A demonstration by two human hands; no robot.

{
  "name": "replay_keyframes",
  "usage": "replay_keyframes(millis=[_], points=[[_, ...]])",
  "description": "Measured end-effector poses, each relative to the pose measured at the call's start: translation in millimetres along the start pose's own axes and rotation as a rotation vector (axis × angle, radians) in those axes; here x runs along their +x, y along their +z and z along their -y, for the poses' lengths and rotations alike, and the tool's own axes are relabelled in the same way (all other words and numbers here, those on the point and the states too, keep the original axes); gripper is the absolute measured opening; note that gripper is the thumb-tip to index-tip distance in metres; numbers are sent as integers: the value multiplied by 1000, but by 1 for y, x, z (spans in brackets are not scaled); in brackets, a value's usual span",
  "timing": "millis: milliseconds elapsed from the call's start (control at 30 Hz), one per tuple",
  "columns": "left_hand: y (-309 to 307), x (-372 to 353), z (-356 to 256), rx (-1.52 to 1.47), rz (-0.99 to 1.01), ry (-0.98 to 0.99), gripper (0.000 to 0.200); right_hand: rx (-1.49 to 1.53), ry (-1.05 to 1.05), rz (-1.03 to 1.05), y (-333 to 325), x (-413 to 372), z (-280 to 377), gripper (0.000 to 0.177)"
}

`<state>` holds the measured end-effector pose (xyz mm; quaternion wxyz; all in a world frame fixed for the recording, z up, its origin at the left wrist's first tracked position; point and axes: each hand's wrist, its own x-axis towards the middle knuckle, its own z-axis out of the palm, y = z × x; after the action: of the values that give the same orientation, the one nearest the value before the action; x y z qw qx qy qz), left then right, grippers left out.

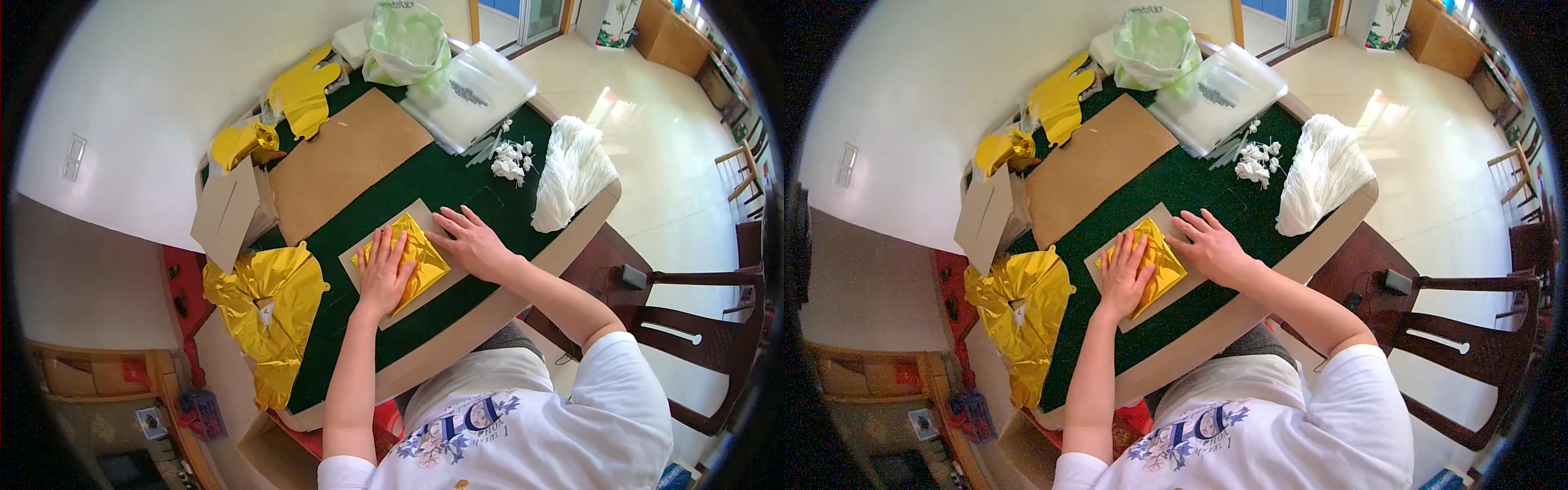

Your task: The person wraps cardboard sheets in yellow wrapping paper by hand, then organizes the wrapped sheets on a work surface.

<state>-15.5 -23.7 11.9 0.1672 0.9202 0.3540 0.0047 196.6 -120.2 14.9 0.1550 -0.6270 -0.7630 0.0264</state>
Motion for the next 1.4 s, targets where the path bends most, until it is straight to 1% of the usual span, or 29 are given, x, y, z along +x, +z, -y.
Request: replay_keyframes(millis=[100, 133, 233, 367, 467, 567, 600, 633, 667, 700, 767, 833, 933, 1033, 1100, 1167, 1233, 1300, 1400], points=[[1, 0, 0, -5, -10, 5, 57, 22, -130, -28, 7, 1, -1, 42], [1, 0, 0, -7, -15, 9, 57, 49, -159, 17, 6, 2, 2, 39], [1, 0, -1, 13, -8, -6, 58, 50, -203, 26, 11, 7, 8, 37], [2, 1, -1, 44, -17, -10, 59, 116, -224, 26, 6, 6, 5, 36], [2, 0, -2, 63, -18, -6, 60, 177, -220, 117, -8, -1, 2, 44], [3, -1, -2, 58, -21, -4, 60, 291, -187, 25, -20, -5, -23, 34], [3, -1, -2, 60, -19, -5, 60, 298, -117, -119, -31, 0, -32, 23], [3, -1, -2, 64, -18, -5, 60, 247, 69, -200, -23, 1, -55, 17], [2, -1, -2, 55, -10, -10, 60, 164, 234, -347, -28, 3, -70, 11], [1, -1, -3, 48, -4, -13, 60, -78, 318, -419, -31, 5, -86, 12], [0, 0, -3, 41, 3, -17, 60, -190, 457, -410, -40, 8, -103, 18], [0, 0, -3, 40, 7, -17, 60, -209, 529, -360, -38, 14, -115, 15], [-2, 0, -3, 30, 12, -19, 59, -175, 433, -419, -43, 19, -109, 12], [-1, -1, -2, 20, 8, -21, 59, 166, 483, -551, -50, 22, -85, 9], [-2, -2, -3, 24, 14, -28, 59, 476, 451, -410, -38, 21, -63, 10], [-2, 1, -4, 25, 14, -22, 59, 647, 417, -193, -30, 19, -30, 10], [0, 1, -3, 27, 12, -22, 58, 705, 453, -130, -11, 24, -8, 10], [0, 1, -2, 2, 3, -15, 58, 767, 437, -159, 1, 31, 6, 11], [0, -1, -1, -19, 4, -19, 58, 741, 445, -102, 5, 40, 14, 11]])
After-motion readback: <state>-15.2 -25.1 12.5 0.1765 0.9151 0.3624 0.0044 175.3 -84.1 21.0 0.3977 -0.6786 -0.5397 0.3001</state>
